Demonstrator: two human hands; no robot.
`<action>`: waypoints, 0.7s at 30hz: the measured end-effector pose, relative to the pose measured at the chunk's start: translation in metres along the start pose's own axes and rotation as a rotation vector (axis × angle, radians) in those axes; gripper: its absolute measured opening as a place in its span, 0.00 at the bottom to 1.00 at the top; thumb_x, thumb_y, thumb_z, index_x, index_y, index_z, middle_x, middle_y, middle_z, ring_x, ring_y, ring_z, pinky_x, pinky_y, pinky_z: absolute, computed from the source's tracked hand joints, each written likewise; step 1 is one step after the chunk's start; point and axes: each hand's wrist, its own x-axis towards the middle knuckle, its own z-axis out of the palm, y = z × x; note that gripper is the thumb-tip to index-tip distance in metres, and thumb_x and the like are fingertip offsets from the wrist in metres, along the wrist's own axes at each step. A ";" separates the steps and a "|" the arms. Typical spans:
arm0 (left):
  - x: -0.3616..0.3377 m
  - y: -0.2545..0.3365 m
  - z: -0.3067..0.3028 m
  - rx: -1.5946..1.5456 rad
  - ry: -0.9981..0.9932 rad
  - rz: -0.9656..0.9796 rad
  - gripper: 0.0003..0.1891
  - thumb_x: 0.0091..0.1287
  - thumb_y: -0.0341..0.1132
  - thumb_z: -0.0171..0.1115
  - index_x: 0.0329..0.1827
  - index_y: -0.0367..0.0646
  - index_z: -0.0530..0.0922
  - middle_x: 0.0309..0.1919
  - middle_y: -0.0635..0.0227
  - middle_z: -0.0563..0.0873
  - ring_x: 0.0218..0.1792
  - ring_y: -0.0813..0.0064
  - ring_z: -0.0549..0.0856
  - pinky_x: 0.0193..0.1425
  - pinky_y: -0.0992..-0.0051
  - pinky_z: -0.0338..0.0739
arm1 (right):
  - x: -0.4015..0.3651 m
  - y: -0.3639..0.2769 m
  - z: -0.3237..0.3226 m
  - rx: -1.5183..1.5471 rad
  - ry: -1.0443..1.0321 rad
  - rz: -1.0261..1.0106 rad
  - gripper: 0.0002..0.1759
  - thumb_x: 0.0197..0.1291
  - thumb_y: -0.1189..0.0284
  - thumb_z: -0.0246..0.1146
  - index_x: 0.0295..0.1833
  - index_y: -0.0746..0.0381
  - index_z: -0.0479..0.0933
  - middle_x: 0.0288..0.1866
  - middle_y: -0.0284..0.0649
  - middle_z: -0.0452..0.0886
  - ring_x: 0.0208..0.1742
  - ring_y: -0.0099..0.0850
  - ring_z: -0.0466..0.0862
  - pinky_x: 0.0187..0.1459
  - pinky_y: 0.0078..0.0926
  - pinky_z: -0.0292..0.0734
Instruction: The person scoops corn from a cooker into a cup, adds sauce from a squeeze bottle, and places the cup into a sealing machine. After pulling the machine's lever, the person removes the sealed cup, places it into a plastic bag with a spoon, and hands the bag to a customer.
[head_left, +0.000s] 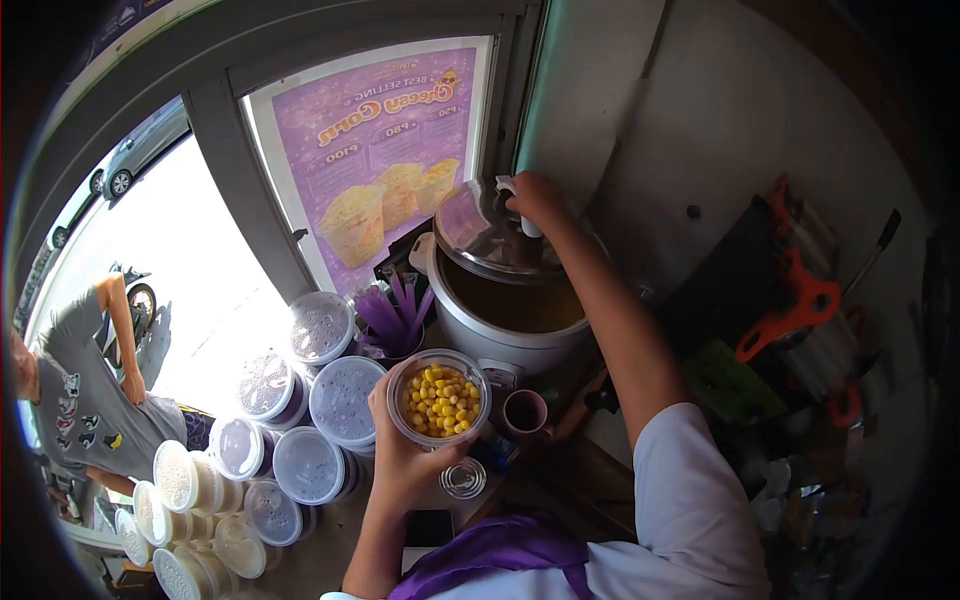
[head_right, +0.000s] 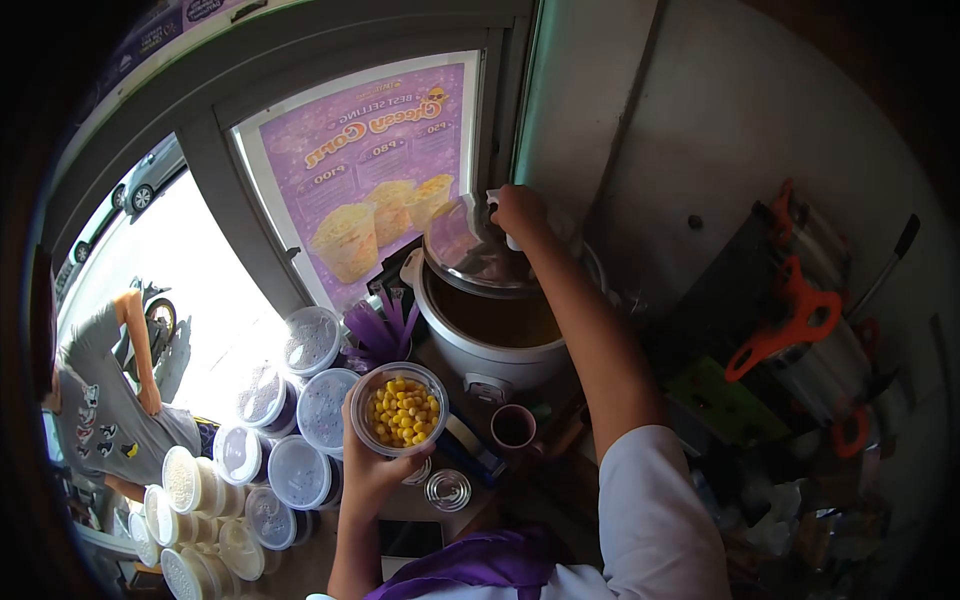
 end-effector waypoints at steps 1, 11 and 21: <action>-0.002 0.001 -0.001 -0.006 -0.002 0.001 0.48 0.41 0.39 0.81 0.67 0.38 0.65 0.61 0.59 0.71 0.65 0.60 0.67 0.72 0.62 0.60 | -0.012 0.000 -0.003 0.038 -0.010 0.019 0.11 0.47 0.66 0.70 0.33 0.63 0.82 0.35 0.48 0.85 0.45 0.44 0.85 0.46 0.42 0.82; -0.021 0.010 -0.002 -0.003 -0.054 0.037 0.49 0.42 0.35 0.81 0.69 0.37 0.64 0.62 0.60 0.70 0.67 0.63 0.69 0.73 0.66 0.62 | -0.085 0.011 0.007 0.097 0.227 -0.072 0.11 0.47 0.68 0.69 0.35 0.62 0.83 0.36 0.48 0.84 0.42 0.47 0.85 0.44 0.44 0.81; -0.069 -0.021 -0.018 0.042 -0.136 -0.151 0.54 0.44 0.34 0.80 0.75 0.34 0.57 0.68 0.55 0.70 0.67 0.62 0.73 0.73 0.63 0.65 | -0.191 -0.035 -0.032 0.479 0.598 0.037 0.21 0.55 0.64 0.69 0.49 0.66 0.76 0.48 0.57 0.76 0.42 0.52 0.84 0.45 0.46 0.81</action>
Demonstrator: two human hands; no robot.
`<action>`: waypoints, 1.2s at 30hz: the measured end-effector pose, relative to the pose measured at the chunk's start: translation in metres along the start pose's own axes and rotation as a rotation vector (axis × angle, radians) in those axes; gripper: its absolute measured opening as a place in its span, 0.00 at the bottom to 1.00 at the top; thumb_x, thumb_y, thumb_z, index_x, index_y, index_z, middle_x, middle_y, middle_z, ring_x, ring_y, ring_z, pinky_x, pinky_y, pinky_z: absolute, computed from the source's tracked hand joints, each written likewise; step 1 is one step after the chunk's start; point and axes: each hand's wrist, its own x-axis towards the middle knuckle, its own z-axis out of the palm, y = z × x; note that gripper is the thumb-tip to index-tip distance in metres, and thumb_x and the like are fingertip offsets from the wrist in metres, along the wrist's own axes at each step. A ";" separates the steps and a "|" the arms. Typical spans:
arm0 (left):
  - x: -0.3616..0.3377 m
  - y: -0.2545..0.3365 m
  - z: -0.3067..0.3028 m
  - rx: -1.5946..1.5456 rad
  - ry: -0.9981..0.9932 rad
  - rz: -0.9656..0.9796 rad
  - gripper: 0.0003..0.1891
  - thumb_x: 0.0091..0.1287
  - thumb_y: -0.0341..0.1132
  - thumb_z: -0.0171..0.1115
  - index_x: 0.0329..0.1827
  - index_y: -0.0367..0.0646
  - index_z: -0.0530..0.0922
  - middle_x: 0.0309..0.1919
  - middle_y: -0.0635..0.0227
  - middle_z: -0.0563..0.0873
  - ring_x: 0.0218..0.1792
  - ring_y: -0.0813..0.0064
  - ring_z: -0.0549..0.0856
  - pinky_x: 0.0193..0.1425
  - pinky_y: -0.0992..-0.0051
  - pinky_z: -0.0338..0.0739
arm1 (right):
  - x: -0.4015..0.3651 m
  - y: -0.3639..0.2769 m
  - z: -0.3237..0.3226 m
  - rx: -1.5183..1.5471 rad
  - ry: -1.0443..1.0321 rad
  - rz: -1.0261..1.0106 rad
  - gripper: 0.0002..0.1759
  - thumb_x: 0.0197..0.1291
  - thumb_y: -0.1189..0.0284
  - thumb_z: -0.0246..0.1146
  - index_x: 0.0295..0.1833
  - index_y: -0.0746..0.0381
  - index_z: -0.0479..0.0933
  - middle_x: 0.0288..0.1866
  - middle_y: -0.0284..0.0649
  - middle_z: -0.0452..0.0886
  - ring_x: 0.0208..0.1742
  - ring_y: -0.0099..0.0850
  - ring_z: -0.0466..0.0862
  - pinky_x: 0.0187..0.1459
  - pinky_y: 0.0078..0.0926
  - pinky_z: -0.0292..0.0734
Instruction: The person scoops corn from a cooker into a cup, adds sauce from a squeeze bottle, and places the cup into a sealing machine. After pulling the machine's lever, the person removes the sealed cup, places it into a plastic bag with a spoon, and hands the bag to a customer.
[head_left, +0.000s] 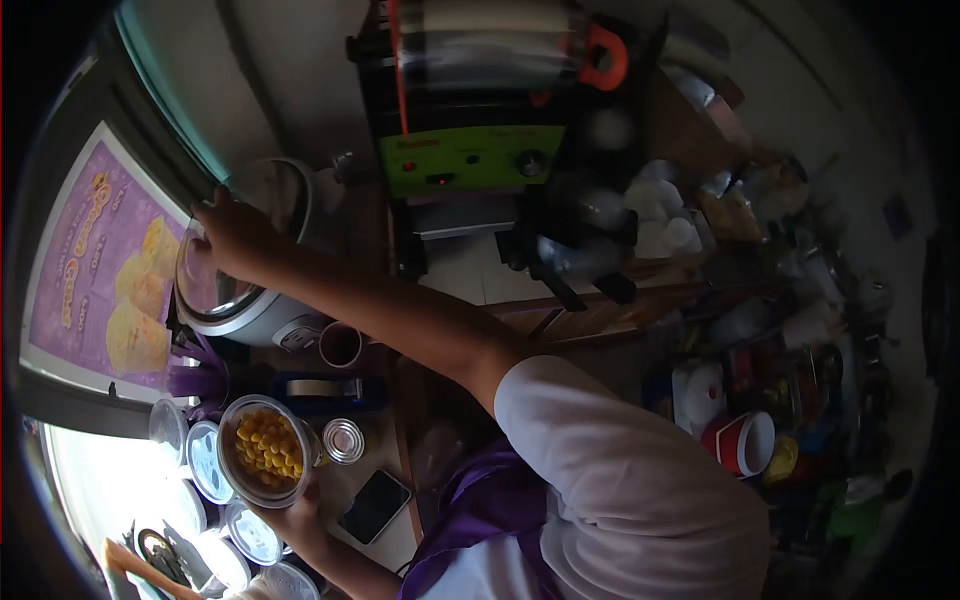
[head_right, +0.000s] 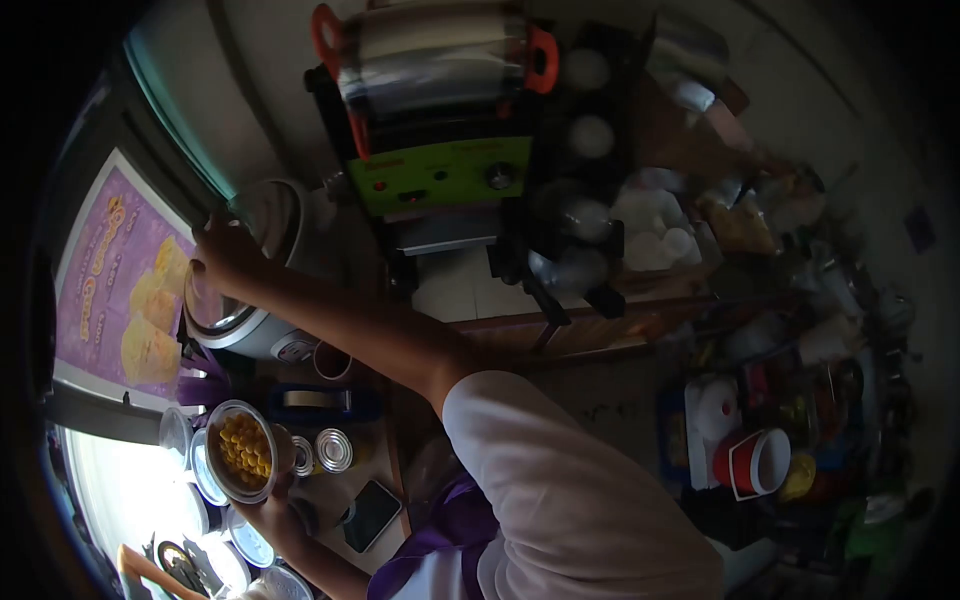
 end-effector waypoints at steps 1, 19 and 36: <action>-0.009 0.006 0.009 0.073 -0.026 0.074 0.56 0.43 0.38 0.81 0.75 0.33 0.56 0.68 0.55 0.70 0.67 0.61 0.73 0.73 0.62 0.65 | -0.029 -0.017 -0.037 0.111 -0.035 0.030 0.18 0.57 0.66 0.68 0.48 0.66 0.75 0.46 0.54 0.76 0.40 0.50 0.84 0.43 0.44 0.82; -0.253 -0.143 0.349 -0.040 -0.770 0.090 0.58 0.39 0.49 0.83 0.72 0.36 0.57 0.66 0.54 0.64 0.69 0.58 0.67 0.75 0.59 0.60 | -0.641 0.303 -0.528 -0.519 -0.176 1.078 0.11 0.64 0.66 0.61 0.43 0.63 0.82 0.34 0.49 0.82 0.37 0.48 0.82 0.40 0.43 0.77; -0.407 -0.196 0.542 0.200 -0.700 0.035 0.50 0.36 0.45 0.82 0.66 0.40 0.68 0.62 0.58 0.74 0.68 0.50 0.66 0.73 0.53 0.56 | -0.649 0.514 -0.534 -0.617 -0.162 0.825 0.15 0.65 0.68 0.56 0.52 0.64 0.79 0.53 0.56 0.81 0.59 0.54 0.78 0.60 0.44 0.72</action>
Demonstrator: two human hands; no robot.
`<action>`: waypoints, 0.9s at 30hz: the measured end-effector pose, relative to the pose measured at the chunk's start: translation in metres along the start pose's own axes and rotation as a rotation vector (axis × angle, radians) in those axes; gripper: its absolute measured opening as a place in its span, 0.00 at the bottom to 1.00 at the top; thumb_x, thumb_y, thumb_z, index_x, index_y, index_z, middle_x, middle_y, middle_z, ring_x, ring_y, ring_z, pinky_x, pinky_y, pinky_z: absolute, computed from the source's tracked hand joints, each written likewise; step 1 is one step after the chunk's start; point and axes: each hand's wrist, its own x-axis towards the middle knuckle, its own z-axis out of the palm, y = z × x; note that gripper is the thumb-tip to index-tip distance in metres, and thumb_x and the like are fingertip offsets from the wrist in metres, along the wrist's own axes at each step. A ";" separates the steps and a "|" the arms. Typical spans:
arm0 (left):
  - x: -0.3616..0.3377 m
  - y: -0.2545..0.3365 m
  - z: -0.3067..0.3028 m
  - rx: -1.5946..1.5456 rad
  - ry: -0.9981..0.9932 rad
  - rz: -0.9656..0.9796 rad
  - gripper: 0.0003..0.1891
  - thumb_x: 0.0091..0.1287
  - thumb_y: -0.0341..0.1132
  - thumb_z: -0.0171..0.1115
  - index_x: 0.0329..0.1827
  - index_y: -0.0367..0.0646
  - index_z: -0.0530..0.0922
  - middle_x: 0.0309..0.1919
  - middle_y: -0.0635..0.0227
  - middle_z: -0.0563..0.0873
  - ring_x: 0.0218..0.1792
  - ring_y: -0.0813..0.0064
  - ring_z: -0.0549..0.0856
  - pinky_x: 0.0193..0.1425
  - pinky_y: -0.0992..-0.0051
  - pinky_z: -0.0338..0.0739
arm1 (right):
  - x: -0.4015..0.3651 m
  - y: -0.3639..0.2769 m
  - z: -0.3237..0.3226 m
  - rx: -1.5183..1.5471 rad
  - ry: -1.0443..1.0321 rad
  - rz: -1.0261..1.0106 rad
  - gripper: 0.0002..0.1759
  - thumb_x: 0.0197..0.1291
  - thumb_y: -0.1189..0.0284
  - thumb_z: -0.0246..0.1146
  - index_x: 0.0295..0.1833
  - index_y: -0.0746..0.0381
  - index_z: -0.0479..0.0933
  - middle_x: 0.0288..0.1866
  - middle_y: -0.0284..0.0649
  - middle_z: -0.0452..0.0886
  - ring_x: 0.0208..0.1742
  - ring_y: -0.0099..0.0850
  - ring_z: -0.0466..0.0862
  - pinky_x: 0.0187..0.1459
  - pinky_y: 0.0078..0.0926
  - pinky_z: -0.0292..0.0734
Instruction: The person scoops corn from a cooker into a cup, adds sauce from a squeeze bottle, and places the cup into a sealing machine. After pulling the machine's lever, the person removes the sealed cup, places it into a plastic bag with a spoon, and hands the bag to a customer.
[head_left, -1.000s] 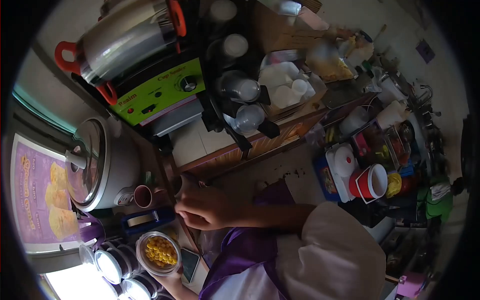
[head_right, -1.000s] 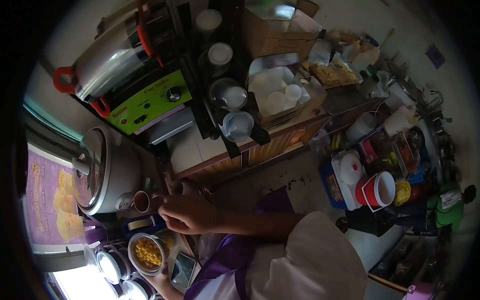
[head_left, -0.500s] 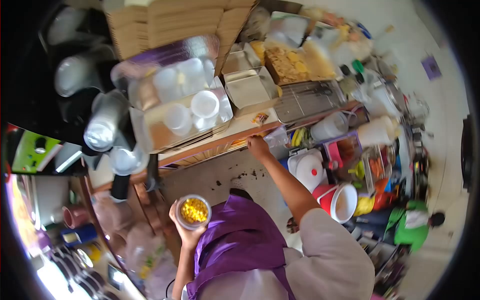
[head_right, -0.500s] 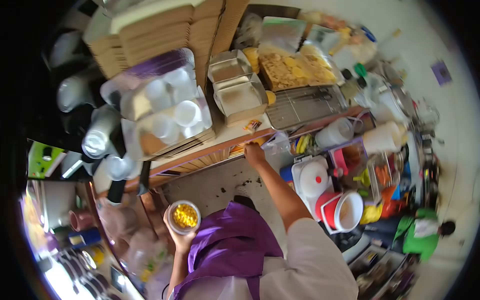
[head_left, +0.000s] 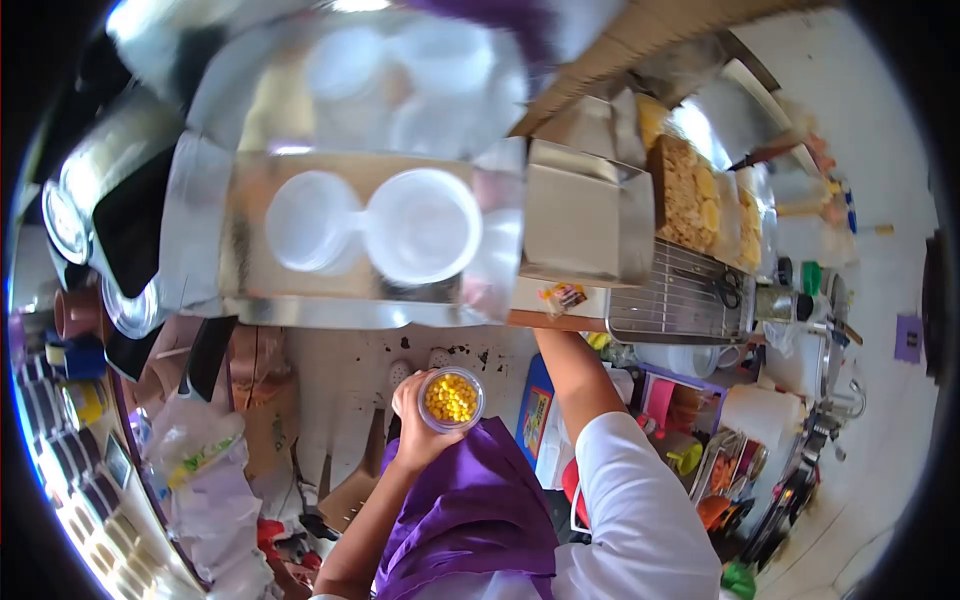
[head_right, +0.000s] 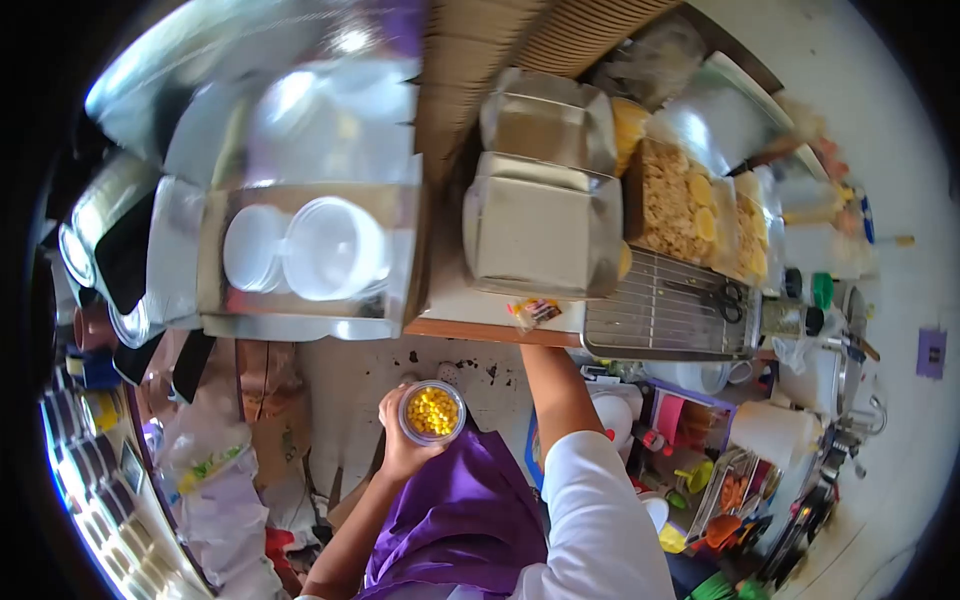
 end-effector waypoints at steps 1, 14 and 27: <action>-0.002 -0.006 -0.004 0.007 -0.001 0.020 0.50 0.36 0.45 0.82 0.66 0.39 0.68 0.62 0.58 0.74 0.67 0.50 0.66 0.73 0.53 0.56 | 0.001 -0.006 0.002 0.005 0.010 -0.019 0.15 0.65 0.68 0.56 0.52 0.64 0.79 0.53 0.56 0.81 0.59 0.54 0.78 0.60 0.44 0.72; -0.016 -0.020 0.032 0.024 0.088 0.013 0.49 0.36 0.41 0.82 0.67 0.42 0.68 0.61 0.57 0.74 0.66 0.52 0.69 0.70 0.56 0.56 | -0.004 -0.011 0.017 0.060 -0.061 -0.168 0.15 0.63 0.71 0.57 0.52 0.65 0.79 0.52 0.57 0.82 0.59 0.54 0.78 0.59 0.46 0.71; -0.021 -0.025 0.088 -0.005 0.263 -0.059 0.52 0.35 0.39 0.81 0.68 0.42 0.65 0.62 0.55 0.73 0.69 0.51 0.66 0.73 0.55 0.53 | -0.035 -0.017 0.005 0.135 -0.130 -0.287 0.15 0.61 0.75 0.57 0.52 0.67 0.80 0.51 0.58 0.82 0.58 0.55 0.78 0.59 0.47 0.71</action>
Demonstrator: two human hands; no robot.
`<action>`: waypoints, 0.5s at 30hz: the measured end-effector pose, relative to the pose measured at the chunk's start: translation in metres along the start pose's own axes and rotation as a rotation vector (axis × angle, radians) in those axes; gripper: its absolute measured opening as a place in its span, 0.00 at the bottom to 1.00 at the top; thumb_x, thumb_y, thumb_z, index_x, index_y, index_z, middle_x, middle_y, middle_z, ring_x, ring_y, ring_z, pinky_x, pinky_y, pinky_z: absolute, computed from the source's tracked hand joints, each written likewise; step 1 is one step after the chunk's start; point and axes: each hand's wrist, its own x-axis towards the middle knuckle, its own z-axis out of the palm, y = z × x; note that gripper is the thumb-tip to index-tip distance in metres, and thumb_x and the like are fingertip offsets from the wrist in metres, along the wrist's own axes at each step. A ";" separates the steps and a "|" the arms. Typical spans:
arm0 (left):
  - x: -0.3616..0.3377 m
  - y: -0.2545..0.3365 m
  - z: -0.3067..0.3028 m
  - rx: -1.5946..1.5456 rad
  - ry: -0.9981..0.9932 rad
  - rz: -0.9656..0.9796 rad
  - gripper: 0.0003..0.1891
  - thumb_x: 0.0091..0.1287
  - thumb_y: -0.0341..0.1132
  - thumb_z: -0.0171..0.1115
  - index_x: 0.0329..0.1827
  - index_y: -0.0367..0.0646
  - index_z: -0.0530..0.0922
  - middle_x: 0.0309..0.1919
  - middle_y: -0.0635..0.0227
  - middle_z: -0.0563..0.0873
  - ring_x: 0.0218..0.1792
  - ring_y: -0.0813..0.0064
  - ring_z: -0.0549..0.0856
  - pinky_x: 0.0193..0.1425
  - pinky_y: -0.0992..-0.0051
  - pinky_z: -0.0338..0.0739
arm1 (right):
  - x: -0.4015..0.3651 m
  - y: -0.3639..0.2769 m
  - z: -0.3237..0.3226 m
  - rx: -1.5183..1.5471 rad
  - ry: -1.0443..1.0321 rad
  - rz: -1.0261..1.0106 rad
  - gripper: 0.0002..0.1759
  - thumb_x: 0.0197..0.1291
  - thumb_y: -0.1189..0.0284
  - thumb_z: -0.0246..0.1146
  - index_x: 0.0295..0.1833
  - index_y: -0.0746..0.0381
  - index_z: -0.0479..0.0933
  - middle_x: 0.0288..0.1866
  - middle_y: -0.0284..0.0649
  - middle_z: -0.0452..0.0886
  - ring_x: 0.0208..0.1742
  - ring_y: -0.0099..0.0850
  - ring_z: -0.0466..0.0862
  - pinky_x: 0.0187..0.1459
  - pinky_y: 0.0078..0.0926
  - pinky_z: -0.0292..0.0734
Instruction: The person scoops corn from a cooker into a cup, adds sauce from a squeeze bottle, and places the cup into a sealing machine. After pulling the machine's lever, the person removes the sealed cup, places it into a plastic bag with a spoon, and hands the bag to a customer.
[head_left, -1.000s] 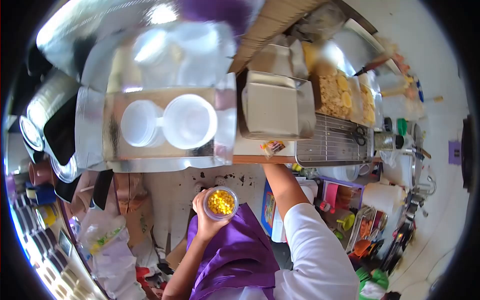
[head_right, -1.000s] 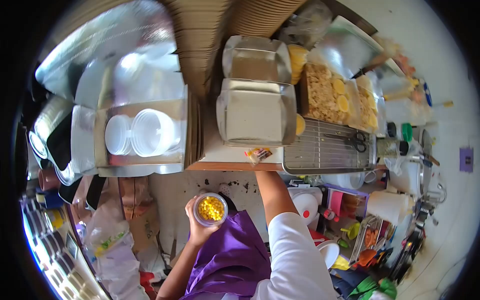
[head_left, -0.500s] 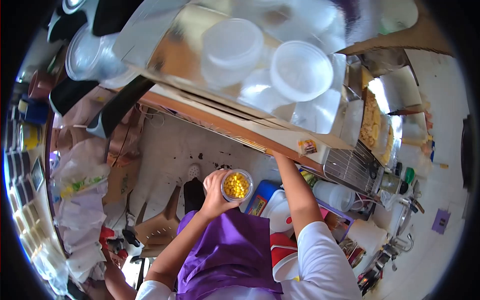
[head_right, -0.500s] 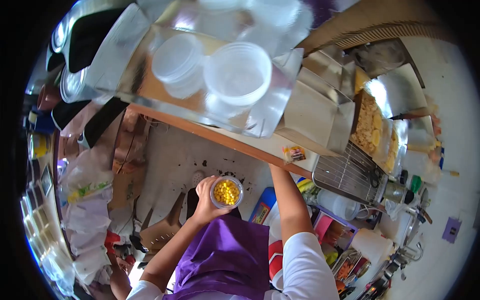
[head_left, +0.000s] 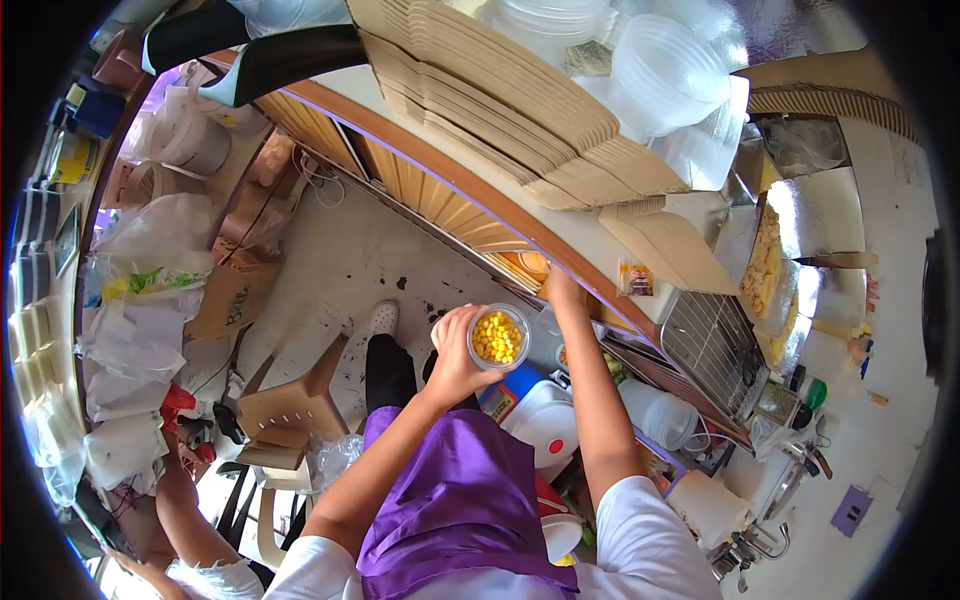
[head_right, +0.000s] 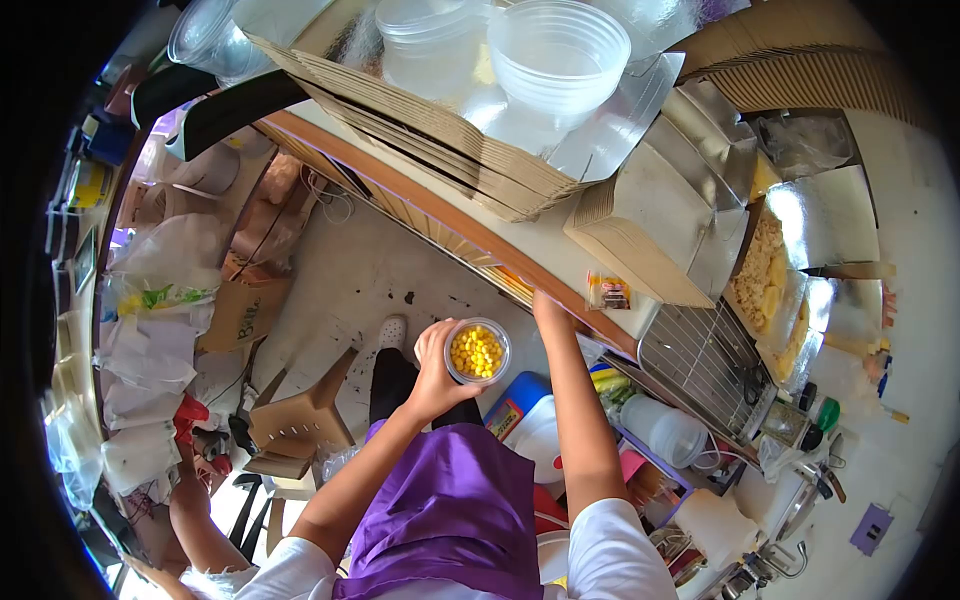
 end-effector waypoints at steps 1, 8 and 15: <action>0.001 -0.002 0.001 0.005 0.006 0.002 0.52 0.35 0.39 0.81 0.68 0.42 0.65 0.62 0.55 0.73 0.69 0.51 0.66 0.73 0.55 0.53 | -0.002 0.008 0.005 -0.075 0.007 -0.030 0.15 0.61 0.75 0.57 0.52 0.67 0.80 0.51 0.58 0.82 0.57 0.55 0.79 0.58 0.47 0.71; 0.023 -0.015 0.006 0.009 -0.011 -0.007 0.51 0.36 0.41 0.81 0.68 0.42 0.65 0.63 0.55 0.72 0.68 0.52 0.66 0.72 0.54 0.53 | -0.017 0.010 0.000 -0.095 -0.028 0.124 0.13 0.60 0.78 0.56 0.48 0.70 0.80 0.50 0.60 0.82 0.54 0.56 0.81 0.56 0.46 0.74; 0.049 -0.029 0.038 0.042 -0.008 0.001 0.53 0.38 0.44 0.82 0.70 0.40 0.63 0.63 0.53 0.71 0.68 0.52 0.66 0.73 0.56 0.53 | -0.025 0.088 0.051 0.348 0.115 0.587 0.12 0.66 0.75 0.56 0.53 0.63 0.75 0.32 0.46 0.81 0.23 0.34 0.77 0.22 0.32 0.69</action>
